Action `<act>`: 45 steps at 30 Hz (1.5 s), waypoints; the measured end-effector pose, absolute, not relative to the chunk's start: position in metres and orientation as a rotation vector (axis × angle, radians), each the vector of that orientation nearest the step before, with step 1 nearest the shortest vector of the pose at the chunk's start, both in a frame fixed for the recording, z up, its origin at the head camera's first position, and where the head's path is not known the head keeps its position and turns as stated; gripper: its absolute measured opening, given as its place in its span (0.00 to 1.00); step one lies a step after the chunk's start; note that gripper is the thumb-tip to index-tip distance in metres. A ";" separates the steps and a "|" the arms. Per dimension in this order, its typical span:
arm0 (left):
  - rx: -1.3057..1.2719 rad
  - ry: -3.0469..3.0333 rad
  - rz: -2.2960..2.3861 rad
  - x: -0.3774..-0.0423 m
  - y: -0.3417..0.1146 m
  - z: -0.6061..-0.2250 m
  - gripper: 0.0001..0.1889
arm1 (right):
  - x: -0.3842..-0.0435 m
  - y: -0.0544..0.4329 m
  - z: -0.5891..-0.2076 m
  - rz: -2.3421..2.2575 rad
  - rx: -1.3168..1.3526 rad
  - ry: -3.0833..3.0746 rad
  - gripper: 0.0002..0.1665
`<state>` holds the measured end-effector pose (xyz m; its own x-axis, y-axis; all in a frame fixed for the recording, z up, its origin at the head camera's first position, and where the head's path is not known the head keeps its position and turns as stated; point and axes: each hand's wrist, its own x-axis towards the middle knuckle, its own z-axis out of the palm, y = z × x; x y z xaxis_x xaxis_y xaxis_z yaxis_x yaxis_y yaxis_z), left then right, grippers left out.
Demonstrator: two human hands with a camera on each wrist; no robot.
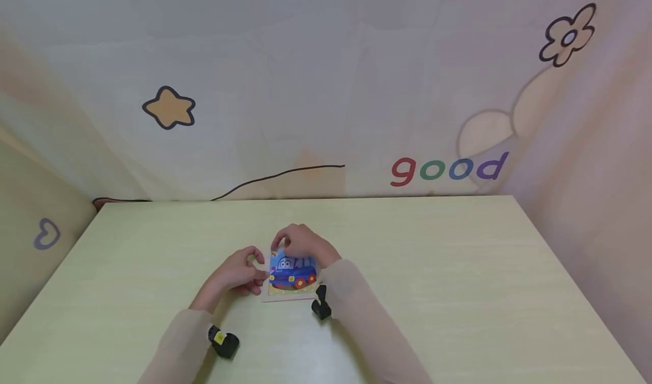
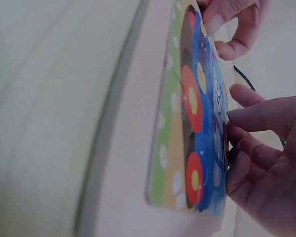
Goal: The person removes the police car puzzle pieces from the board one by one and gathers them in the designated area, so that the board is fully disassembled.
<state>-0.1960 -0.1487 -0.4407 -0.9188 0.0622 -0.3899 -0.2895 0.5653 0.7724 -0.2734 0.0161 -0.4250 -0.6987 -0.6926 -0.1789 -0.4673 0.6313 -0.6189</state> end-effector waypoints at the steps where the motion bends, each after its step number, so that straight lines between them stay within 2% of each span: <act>1: -0.185 2.432 1.291 -0.196 -0.149 -0.441 0.13 | -0.274 0.016 -0.426 -0.773 -0.921 2.444 0.16; 13: -0.137 2.393 1.338 -0.198 -0.152 -0.445 0.13 | -0.266 0.009 -0.426 -0.746 -1.004 2.403 0.15; 23: 0.007 2.414 1.274 -0.192 -0.157 -0.444 0.15 | -0.264 0.010 -0.424 -0.746 -0.911 2.420 0.07; 30: -0.057 2.481 1.234 -0.191 -0.155 -0.441 0.13 | -0.263 0.014 -0.424 -0.761 -0.896 2.473 0.07; 39: -0.082 2.450 1.261 -0.191 -0.155 -0.439 0.12 | -0.267 0.013 -0.422 -0.643 -1.037 2.463 0.16; 45: -0.069 2.432 1.277 -0.191 -0.155 -0.439 0.11 | -0.268 0.016 -0.422 -0.564 -1.144 2.494 0.18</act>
